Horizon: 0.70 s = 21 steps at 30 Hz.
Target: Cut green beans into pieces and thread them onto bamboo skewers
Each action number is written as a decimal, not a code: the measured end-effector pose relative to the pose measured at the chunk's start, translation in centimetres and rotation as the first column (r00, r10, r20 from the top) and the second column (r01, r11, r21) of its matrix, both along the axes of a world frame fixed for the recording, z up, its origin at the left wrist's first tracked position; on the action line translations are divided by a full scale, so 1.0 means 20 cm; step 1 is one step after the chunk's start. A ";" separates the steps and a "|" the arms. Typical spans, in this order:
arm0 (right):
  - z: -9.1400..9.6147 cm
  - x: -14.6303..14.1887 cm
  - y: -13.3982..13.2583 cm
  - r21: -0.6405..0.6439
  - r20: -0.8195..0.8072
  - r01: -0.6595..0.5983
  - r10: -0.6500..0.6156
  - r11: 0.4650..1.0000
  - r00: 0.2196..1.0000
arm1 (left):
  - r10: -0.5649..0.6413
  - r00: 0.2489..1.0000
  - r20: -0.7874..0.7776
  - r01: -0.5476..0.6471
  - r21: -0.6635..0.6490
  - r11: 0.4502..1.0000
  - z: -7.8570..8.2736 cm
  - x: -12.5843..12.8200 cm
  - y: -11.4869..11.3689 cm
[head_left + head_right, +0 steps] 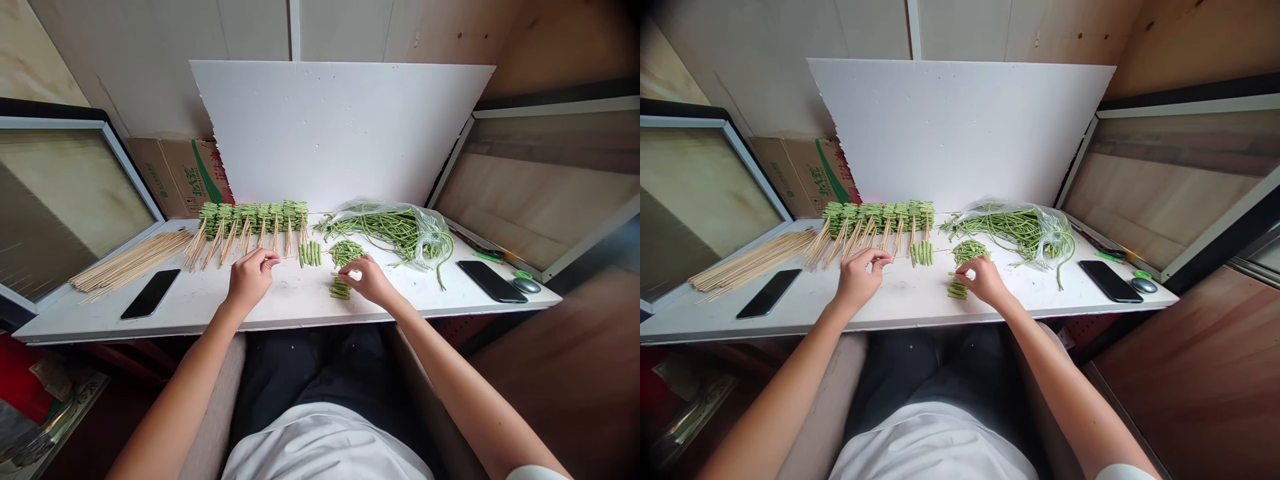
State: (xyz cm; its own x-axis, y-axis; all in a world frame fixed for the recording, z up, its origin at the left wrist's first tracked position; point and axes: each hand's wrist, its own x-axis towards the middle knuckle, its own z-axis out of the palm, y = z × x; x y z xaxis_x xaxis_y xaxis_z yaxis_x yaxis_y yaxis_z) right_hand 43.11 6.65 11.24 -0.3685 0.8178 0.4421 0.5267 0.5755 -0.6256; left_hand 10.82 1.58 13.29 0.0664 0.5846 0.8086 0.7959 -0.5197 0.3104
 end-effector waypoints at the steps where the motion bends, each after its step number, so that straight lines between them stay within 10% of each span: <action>1: 0.02 0.00 0.00 -0.041 -0.083 0.008 -0.011 0.999 0.997 | -0.004 1.000 0.008 0.004 0.005 1.000 0.00 0.00 0.00; 9: 0.10 0.00 -0.03 -0.403 -0.661 -0.227 -0.111 0.887 0.742 | -0.008 1.000 0.015 0.007 0.046 0.999 0.04 0.04 -0.04; 21: 0.13 -0.05 -0.10 -0.436 -0.817 -0.459 -0.126 0.775 0.563 | -0.022 1.000 -0.011 0.022 0.070 0.997 0.05 0.07 -0.07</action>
